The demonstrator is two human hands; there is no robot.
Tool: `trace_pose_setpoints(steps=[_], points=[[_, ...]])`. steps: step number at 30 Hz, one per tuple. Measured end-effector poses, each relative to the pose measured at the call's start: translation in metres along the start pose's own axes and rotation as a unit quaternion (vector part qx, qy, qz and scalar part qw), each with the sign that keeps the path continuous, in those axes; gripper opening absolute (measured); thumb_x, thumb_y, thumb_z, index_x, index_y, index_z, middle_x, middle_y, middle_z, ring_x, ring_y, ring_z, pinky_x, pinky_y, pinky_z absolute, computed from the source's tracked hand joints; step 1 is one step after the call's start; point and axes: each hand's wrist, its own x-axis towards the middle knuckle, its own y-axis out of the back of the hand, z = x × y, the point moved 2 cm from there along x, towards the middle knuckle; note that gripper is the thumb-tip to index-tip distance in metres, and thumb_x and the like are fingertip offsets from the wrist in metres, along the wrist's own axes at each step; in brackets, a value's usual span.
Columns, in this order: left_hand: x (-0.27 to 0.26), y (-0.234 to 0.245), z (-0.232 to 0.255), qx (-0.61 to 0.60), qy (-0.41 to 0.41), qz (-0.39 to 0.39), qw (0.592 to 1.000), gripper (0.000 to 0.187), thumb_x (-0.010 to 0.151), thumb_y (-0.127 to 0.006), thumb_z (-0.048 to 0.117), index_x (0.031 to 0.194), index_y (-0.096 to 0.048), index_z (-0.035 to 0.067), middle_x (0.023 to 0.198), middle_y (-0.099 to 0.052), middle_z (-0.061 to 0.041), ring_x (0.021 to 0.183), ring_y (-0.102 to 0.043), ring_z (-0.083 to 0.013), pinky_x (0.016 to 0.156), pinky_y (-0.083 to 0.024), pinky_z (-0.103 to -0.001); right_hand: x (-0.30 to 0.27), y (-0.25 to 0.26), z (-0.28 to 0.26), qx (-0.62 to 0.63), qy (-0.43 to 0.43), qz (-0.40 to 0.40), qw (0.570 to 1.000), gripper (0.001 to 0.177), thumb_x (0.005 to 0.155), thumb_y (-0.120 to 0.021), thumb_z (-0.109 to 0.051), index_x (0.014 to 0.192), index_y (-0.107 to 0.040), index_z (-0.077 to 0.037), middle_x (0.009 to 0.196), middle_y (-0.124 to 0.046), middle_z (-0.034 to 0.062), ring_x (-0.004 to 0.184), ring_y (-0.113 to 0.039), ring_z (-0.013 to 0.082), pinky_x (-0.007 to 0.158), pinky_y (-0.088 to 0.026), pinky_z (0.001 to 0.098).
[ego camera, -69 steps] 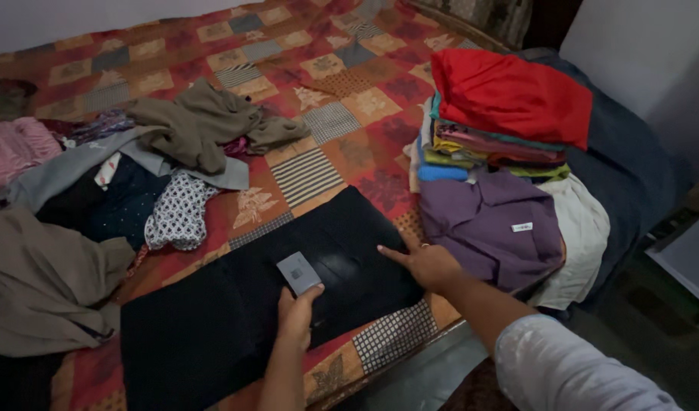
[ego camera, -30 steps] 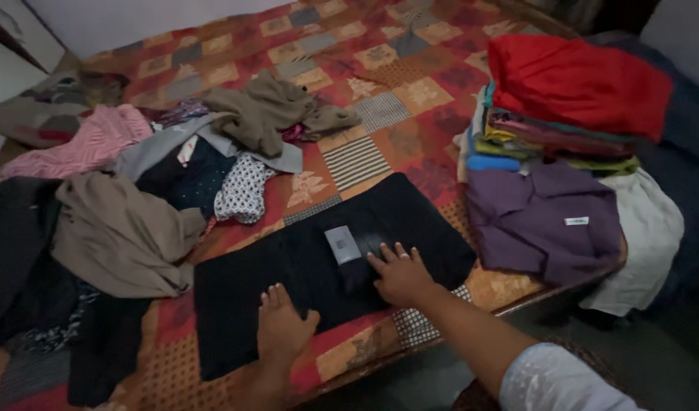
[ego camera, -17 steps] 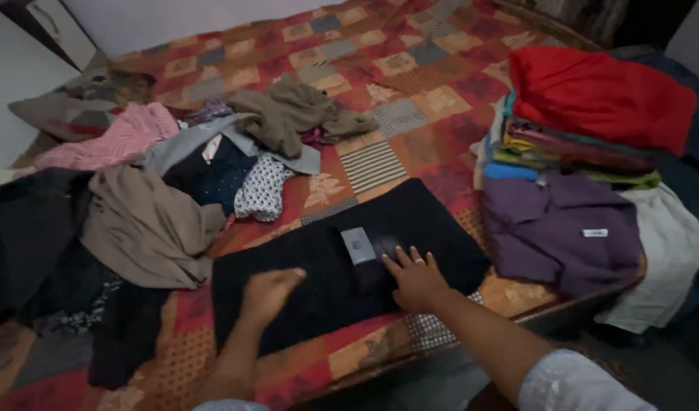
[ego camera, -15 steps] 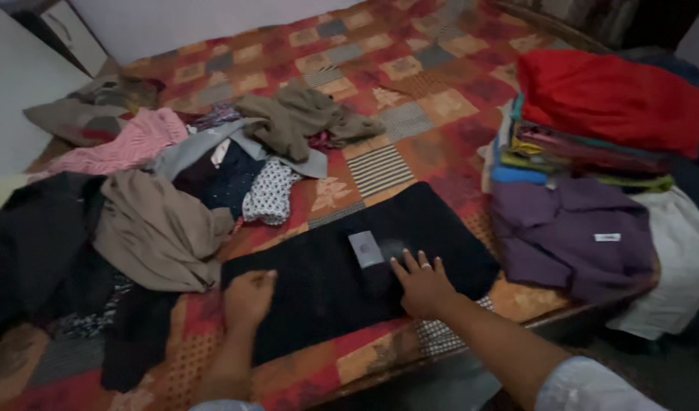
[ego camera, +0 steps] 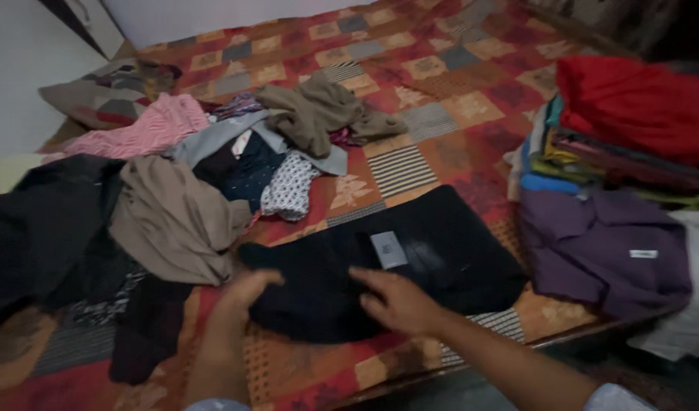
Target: The person folds a pair of black trousers on a bed, smoothing and aligning the legs before folding them into a compact rectangle. The person then folds a beige shirt and places it on the bed.
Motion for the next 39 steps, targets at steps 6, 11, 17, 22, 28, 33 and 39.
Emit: trace_pose_setpoints(steps=[6, 11, 17, 22, 28, 33, 39], points=[[-0.103, -0.124, 0.187, -0.033, -0.246, -0.143, 0.958, 0.046, 0.084, -0.074, 0.035, 0.116, -0.070, 0.002, 0.093, -0.076, -0.014, 0.077, -0.069, -0.0206, 0.068, -0.056, -0.035, 0.018, 0.110, 0.055, 0.429, -0.296, 0.131, 0.843, 0.085, 0.091, -0.039, -0.072, 0.150, -0.052, -0.012, 0.140, -0.063, 0.0134, 0.123, -0.061, 0.0294, 0.103, -0.045, 0.0456], [-0.151, -0.187, 0.203, -0.224, -0.277, -0.188, 0.915, 0.047, 0.092, -0.068, 0.042, 0.122, -0.067, 0.006, 0.092, -0.075, -0.005, 0.080, -0.071, -0.0119, 0.071, -0.059, -0.027, -0.026, 0.148, 0.128, 0.453, -0.340, 0.181, 0.804, 0.084, 0.085, -0.058, -0.064, 0.146, -0.058, -0.007, 0.134, -0.069, 0.0161, 0.121, -0.067, 0.0318, 0.106, -0.049, 0.0406], [-0.125, -0.212, 0.146, 0.056, -0.240, 0.059, 0.967, 0.036, 0.091, -0.068, 0.032, 0.120, -0.070, 0.009, 0.106, -0.078, -0.005, 0.094, -0.077, -0.0211, 0.084, -0.061, -0.038, -0.022, 0.147, 0.194, 0.174, -0.324, 0.209, 0.906, 0.072, 0.078, -0.084, -0.027, 0.140, -0.057, -0.003, 0.127, -0.071, 0.0155, 0.111, -0.069, 0.0284, 0.097, -0.055, 0.0405], [-0.130, -0.260, 0.126, 0.278, -0.442, 0.099, 0.847, 0.059, 0.095, -0.060, 0.045, 0.139, -0.056, 0.005, 0.149, -0.047, -0.019, 0.143, -0.036, -0.0373, 0.115, -0.027, -0.053, -0.002, 0.182, 0.209, 0.223, -0.139, 0.202, 0.943, 0.063, 0.077, -0.083, -0.027, 0.132, -0.064, -0.004, 0.113, -0.075, 0.0117, 0.099, -0.072, 0.0239, 0.088, -0.059, 0.0396], [-0.138, -0.295, 0.099, 0.415, -0.397, 0.050, 0.817, 0.070, 0.100, -0.041, 0.053, 0.154, -0.035, 0.009, 0.168, -0.023, -0.018, 0.152, -0.012, -0.0378, 0.119, -0.004, -0.058, -0.026, 0.147, 0.247, -0.112, -0.341, 0.258, 0.897, 0.048, 0.083, -0.082, -0.043, 0.107, -0.073, -0.002, 0.102, -0.075, 0.0209, 0.097, -0.074, 0.0348, 0.086, -0.057, 0.0434], [-0.133, -0.300, 0.092, 0.415, -0.417, 0.084, 0.804, 0.073, 0.098, -0.042, 0.057, 0.154, -0.036, 0.010, 0.163, -0.024, -0.018, 0.153, -0.013, -0.0383, 0.120, -0.005, -0.059, -0.022, 0.129, 0.253, -0.212, -0.248, 0.352, 0.877, 0.036, 0.098, -0.065, -0.041, 0.104, -0.073, -0.007, 0.099, -0.072, 0.0263, 0.093, -0.069, 0.0464, 0.080, -0.054, 0.0552], [-0.147, -0.292, 0.094, 0.365, -0.576, 0.182, 0.709, 0.079, 0.091, -0.044, 0.068, 0.152, -0.040, 0.017, 0.158, -0.031, -0.017, 0.146, -0.016, -0.0416, 0.115, -0.003, -0.072, -0.030, 0.123, 0.239, -0.296, -0.167, 0.381, 0.860, 0.037, 0.093, -0.065, -0.043, 0.106, -0.073, -0.009, 0.107, -0.072, 0.0242, 0.100, -0.068, 0.0463, 0.082, -0.055, 0.0540]])
